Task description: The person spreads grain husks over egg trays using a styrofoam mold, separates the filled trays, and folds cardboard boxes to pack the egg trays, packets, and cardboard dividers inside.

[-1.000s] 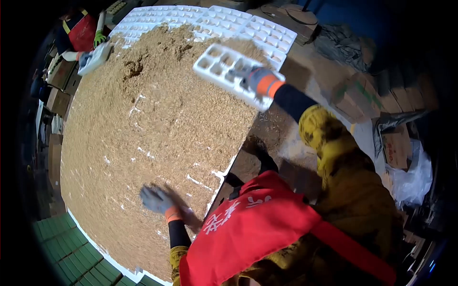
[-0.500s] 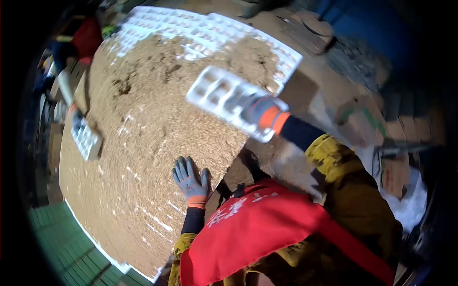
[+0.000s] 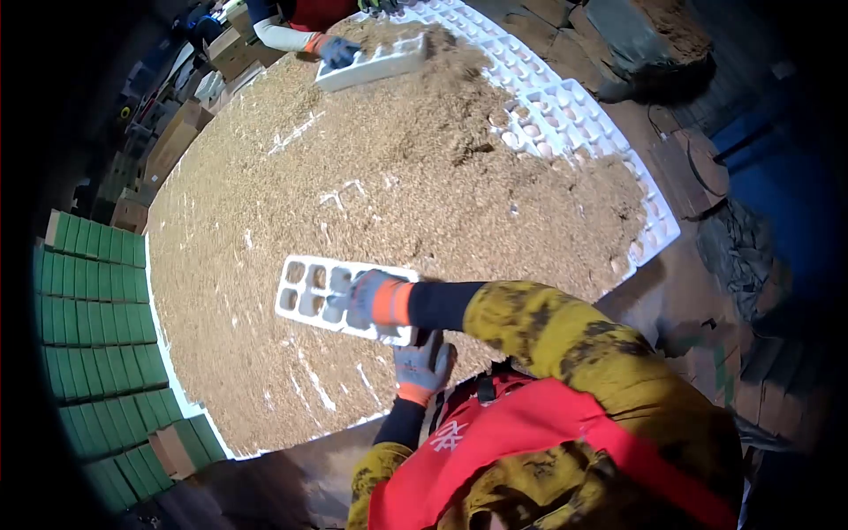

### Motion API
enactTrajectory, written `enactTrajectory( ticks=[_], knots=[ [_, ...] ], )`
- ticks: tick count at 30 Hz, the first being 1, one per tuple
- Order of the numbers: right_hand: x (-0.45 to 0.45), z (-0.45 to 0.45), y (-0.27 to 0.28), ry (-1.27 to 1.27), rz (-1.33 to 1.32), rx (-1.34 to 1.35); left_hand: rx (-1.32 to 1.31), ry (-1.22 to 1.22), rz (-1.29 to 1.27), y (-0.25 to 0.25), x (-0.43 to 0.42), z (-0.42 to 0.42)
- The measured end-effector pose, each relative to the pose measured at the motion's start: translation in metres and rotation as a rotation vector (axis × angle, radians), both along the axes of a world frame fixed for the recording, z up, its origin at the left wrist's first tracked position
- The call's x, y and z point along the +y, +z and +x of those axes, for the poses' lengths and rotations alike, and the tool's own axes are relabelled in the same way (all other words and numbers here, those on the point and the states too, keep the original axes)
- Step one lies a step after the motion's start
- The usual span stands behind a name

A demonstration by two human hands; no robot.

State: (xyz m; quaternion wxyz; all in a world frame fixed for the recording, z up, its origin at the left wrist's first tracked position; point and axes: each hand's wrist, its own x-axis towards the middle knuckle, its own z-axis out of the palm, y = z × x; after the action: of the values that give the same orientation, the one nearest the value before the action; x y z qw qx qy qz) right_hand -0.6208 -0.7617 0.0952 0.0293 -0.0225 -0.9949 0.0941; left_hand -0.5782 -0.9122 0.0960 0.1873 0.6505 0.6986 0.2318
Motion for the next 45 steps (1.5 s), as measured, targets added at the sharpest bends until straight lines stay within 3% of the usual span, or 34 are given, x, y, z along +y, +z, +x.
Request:
enactTrajectory(
  ticks=[3, 4, 6, 8, 12, 17, 20, 22, 27, 28, 30, 32, 33, 35, 38, 40, 41, 43, 44, 45],
  knots=[
    [0.039, -0.047, -0.032, -0.023, 0.239, -0.017, 0.089, -0.037, 0.193, -0.001, 0.006, -0.006],
    [0.065, -0.035, -0.001, -0.026, 0.227, 0.011, 0.086, -0.051, 0.129, -0.002, 0.006, -0.008],
    [0.115, -0.054, -0.026, -0.449, -0.099, 0.051, 0.066, -0.045, 0.089, 0.001, 0.008, -0.009],
    [0.17, -0.024, 0.05, -0.368, 0.1, -0.293, 0.059, -0.04, 0.093, -0.003, 0.007, -0.009],
    [0.256, -0.008, 0.021, -0.917, -0.036, 0.052, 0.064, -0.056, 0.097, -0.004, 0.01, -0.008],
    [0.256, 0.084, 0.031, -1.159, -0.067, -0.052, 0.111, -0.093, 0.059, -0.008, 0.008, -0.007],
    [0.238, 0.158, 0.022, -1.327, -0.171, -0.039, 0.111, -0.114, 0.085, -0.013, 0.005, -0.007],
    [0.215, 0.206, 0.018, -1.442, -0.099, 0.087, 0.11, -0.13, 0.092, -0.013, 0.005, -0.006],
    [0.176, 0.313, 0.039, -1.56, -0.135, -0.132, 0.173, -0.142, 0.112, -0.013, 0.003, -0.001],
    [0.171, 0.333, 0.026, -1.531, 0.056, 0.004, 0.196, -0.144, 0.133, -0.016, 0.001, -0.001],
    [0.157, 0.369, 0.023, -1.585, -0.062, -0.058, 0.216, -0.147, 0.161, -0.018, 0.0, 0.001],
    [0.132, 0.387, 0.019, -1.598, -0.017, 0.021, 0.222, -0.153, 0.186, -0.02, -0.001, 0.002],
    [0.12, 0.383, 0.01, -1.562, -0.052, 0.0, 0.223, -0.153, 0.2, -0.021, 0.0, 0.003],
    [0.072, 0.359, -0.014, -1.3, 0.118, 0.001, 0.238, -0.148, 0.185, -0.017, 0.0, 0.007],
    [0.005, 0.336, 0.06, -0.864, -0.08, -0.332, 0.273, -0.157, 0.214, -0.011, 0.002, 0.014],
    [0.001, 0.372, 0.047, -0.881, 0.024, -0.137, 0.28, -0.171, 0.249, -0.012, 0.003, 0.015],
    [0.012, 0.395, 0.043, -0.97, -0.071, -0.002, 0.26, -0.177, 0.282, -0.012, 0.004, 0.017],
    [0.046, 0.447, 0.028, -1.169, 0.044, -0.159, 0.27, -0.181, 0.273, -0.008, 0.004, 0.021],
    [0.065, 0.47, 0.042, -1.299, -0.119, -0.198, 0.276, -0.182, 0.27, -0.007, 0.004, 0.021],
    [0.089, 0.502, 0.021, -1.358, 0.009, -0.091, 0.308, -0.184, 0.255, -0.009, 0.003, 0.02]
  ],
)
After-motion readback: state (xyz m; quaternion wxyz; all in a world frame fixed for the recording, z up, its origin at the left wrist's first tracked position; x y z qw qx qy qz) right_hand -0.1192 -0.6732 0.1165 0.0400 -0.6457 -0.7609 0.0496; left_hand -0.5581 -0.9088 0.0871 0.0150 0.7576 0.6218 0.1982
